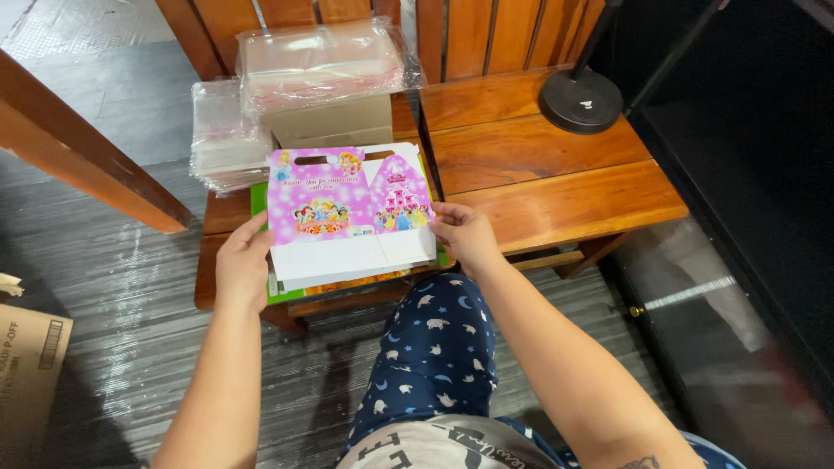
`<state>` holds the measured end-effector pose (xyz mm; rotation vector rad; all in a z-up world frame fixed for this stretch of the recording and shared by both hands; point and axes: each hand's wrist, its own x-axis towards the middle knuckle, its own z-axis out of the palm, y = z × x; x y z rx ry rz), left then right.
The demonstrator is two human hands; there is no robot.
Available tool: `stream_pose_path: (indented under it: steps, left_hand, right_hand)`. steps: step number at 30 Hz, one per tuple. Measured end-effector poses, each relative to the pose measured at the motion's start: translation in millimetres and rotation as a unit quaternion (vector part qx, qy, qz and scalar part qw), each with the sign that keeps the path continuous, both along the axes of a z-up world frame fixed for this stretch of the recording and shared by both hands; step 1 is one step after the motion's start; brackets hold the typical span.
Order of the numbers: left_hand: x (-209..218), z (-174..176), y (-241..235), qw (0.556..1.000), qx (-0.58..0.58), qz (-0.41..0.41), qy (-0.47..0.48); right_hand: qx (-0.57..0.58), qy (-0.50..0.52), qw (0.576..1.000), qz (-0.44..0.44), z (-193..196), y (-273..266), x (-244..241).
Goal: The person repeatedly picks up small pink and white paper items from a stack on a black shelf and places them onto a green box on a low wooden bench. The person handles the items by hand, stacking them one by one.
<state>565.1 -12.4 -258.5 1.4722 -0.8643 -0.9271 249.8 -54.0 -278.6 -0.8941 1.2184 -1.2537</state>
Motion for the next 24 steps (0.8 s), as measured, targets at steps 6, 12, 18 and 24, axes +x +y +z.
stream_pose_path:
  steps: [6, 12, 18, 24]
  left_hand:
    - [5.7, -18.8, -3.8, 0.994, 0.027, 0.025, -0.100]
    - [8.6, -25.8, -2.4, 0.978, 0.072, 0.017, -0.197]
    - [9.4, -29.2, -4.4, 0.960, 0.086, 0.017, -0.266]
    - [9.0, -25.7, -6.5, 0.955, 0.109, 0.003, -0.275]
  right_hand:
    - [0.011, 0.048, 0.999, -0.004, -7.9, -1.2, 13.0]
    - [0.002, 0.108, 0.994, -0.005, -15.7, -0.9, 14.7]
    - [-0.012, 0.189, 0.982, -0.008, -19.1, -1.3, 15.4]
    - [-0.015, 0.241, 0.970, -0.007, -20.0, -1.3, 15.2]
